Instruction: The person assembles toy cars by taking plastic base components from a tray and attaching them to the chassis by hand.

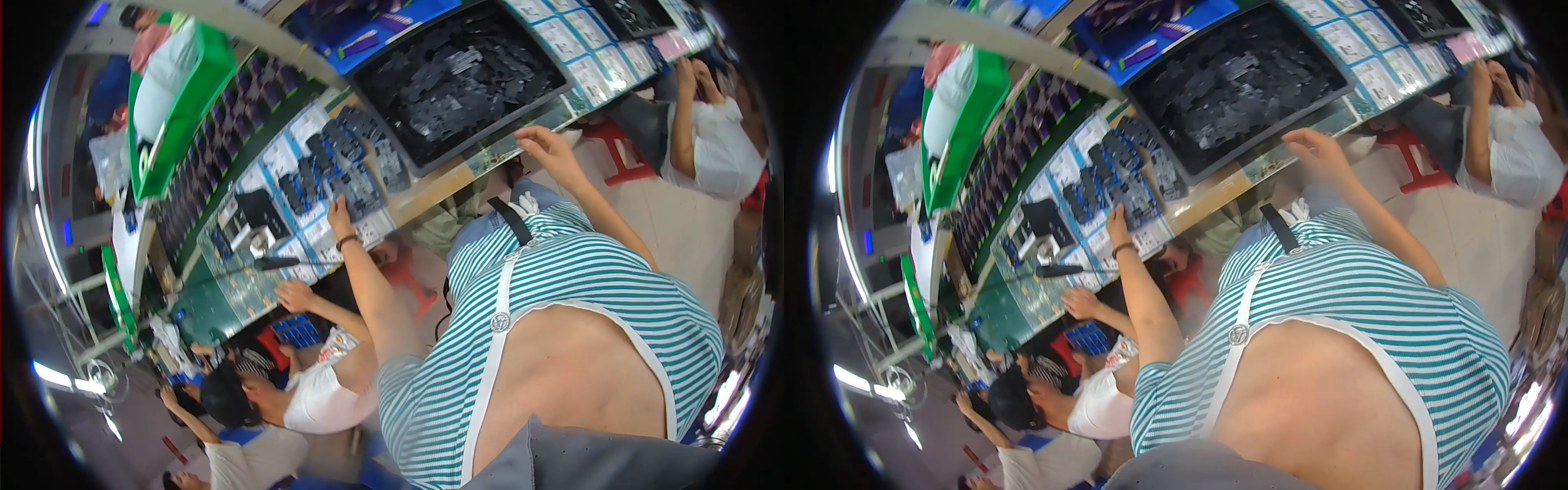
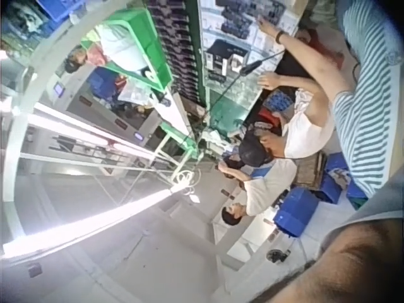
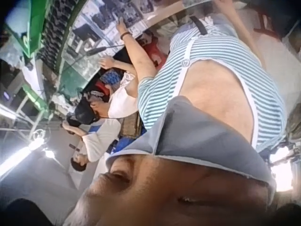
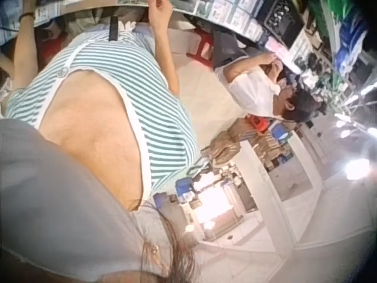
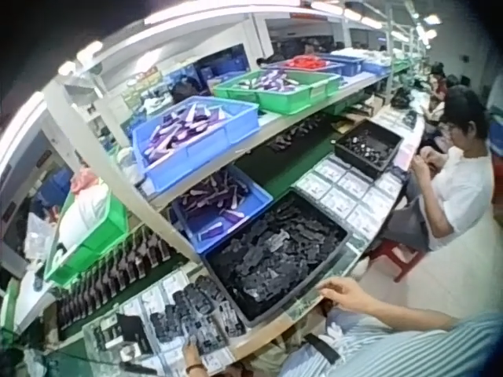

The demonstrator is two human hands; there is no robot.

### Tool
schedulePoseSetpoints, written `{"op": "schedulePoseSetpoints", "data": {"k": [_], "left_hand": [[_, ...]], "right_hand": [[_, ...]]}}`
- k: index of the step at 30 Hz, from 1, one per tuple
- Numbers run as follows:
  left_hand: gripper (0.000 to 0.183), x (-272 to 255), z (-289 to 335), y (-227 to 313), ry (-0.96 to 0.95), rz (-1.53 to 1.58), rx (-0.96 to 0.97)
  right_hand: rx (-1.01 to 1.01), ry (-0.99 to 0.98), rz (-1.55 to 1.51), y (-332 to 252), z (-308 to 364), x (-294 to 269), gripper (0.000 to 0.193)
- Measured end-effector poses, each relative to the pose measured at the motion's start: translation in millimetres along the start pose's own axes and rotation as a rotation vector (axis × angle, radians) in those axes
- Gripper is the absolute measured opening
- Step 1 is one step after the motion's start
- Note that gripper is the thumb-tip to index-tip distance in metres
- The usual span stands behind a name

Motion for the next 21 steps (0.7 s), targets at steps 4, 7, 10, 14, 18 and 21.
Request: {"op": "schedulePoseSetpoints", "data": {"k": [4,7,10,14,18,21], "left_hand": [[0.066,4,0,-2,0.004,-0.031,-0.093],[0.063,-22,-7,-15,0.164,-0.281,0.064],[0.057,-14,-2,-10,0.168,-0.42,0.193],[0.067,3,23,5,0.417,-0.72,0.092],[0.049,62,47,40,1.038,-0.626,0.333],[0.038,118,75,80,0.995,-0.517,0.71]], "right_hand": [[-0.093,0.051,0.119,2,-6,-8,0.023],[-0.15,0.026,0.147,-9,-23,-7,0.022],[-0.258,0.022,0.234,0,-38,-18,0.023],[-0.234,0.037,0.216,18,-57,-35,0.022],[-0.238,0.233,0.446,45,-79,-67,0.026],[-0.342,0.441,0.595,74,-109,-79,0.036]]}}
Point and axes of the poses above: each hand's wrist, its own z-axis away from the middle knuckle, its own x-axis out of the palm, y = z × x, the point moved 1 cm from there along -z, towards the middle knuckle, and after that the axes turned 14 degrees about -x, right-handed, at the moved point
